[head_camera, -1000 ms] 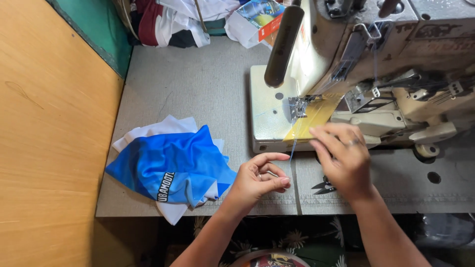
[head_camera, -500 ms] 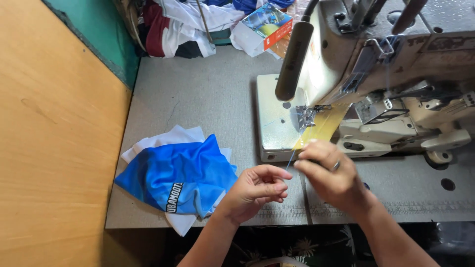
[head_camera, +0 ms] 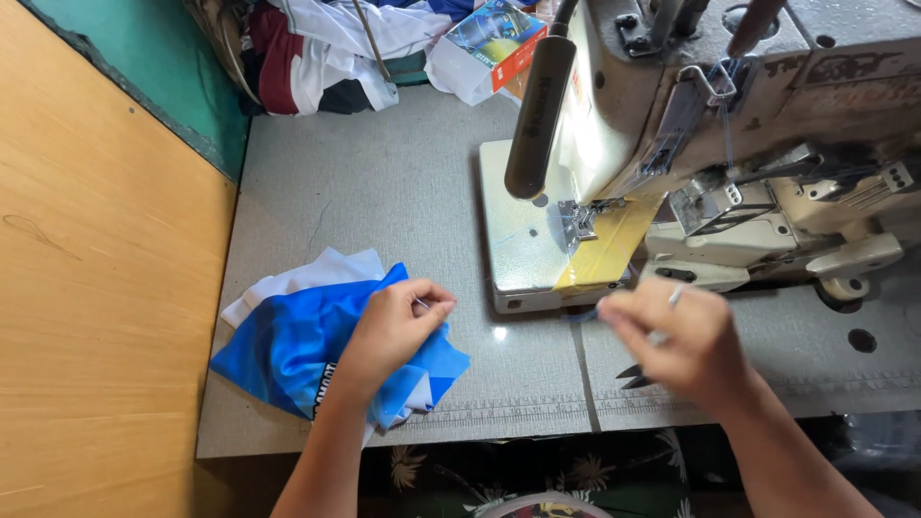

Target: The person collects various thread spools and carefully threads them through the guides and needles of an industrial sewing machine.

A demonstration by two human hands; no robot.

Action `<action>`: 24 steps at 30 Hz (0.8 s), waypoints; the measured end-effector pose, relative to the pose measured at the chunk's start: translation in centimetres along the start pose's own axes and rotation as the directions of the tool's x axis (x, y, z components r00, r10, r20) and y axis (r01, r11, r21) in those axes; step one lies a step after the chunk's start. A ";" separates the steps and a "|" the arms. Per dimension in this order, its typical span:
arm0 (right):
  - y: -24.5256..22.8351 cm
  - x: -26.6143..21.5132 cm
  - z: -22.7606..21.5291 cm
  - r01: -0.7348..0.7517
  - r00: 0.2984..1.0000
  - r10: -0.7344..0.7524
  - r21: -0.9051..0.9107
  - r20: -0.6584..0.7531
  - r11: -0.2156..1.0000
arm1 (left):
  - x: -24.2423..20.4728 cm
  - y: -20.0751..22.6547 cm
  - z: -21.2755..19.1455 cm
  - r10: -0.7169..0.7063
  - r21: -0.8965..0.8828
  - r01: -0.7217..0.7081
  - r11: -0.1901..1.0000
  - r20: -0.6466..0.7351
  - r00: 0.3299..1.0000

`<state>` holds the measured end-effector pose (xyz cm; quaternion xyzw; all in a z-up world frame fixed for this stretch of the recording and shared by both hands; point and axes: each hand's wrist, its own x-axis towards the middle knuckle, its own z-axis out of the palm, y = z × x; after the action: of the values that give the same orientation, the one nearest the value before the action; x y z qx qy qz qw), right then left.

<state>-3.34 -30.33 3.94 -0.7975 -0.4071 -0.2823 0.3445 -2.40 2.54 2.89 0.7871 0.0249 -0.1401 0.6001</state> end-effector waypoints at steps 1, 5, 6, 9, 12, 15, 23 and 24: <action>1.7 -0.5 0.0 -0.115 0.993 0.112 -0.102 -0.038 0.988 | 0.8 -0.1 -0.1 0.095 0.335 -0.073 0.939 -0.049 0.994; 3.7 0.9 -0.2 -0.435 0.901 0.413 -0.252 -0.136 0.865 | 3.9 2.8 2.2 0.526 0.589 -0.392 0.707 -0.067 0.848; 3.9 1.0 0.4 -0.435 0.900 0.413 -0.252 -0.136 0.865 | 5.5 3.2 3.6 0.526 0.590 -0.392 0.706 -0.066 0.848; 4.4 1.2 1.9 -0.511 0.858 0.490 -0.172 -0.152 0.842 | 9.6 4.3 7.2 0.689 0.556 -0.586 0.589 0.032 0.724; 4.8 1.3 2.6 -0.544 0.839 0.519 -0.244 -0.162 0.803 | 12.7 4.5 9.5 0.712 0.495 -0.653 0.573 0.094 0.696; 5.5 1.3 2.9 -0.551 0.834 0.520 -0.226 -0.184 0.803 | 13.7 3.8 10.3 0.686 0.363 -0.669 0.648 0.104 0.721; 6.7 0.4 4.5 -0.570 0.811 0.526 -0.144 -0.257 0.809 | 12.2 4.3 9.8 0.666 0.368 -0.655 0.660 0.117 0.736; 6.8 0.4 4.8 -0.573 0.809 0.530 -0.141 -0.254 0.807 | 12.0 4.5 9.7 0.662 0.369 -0.652 0.663 0.118 0.740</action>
<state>3.42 -29.28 -0.81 -0.8803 -0.0872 -0.2905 0.3647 8.23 -9.56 1.79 0.8467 -0.2804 0.0941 0.4422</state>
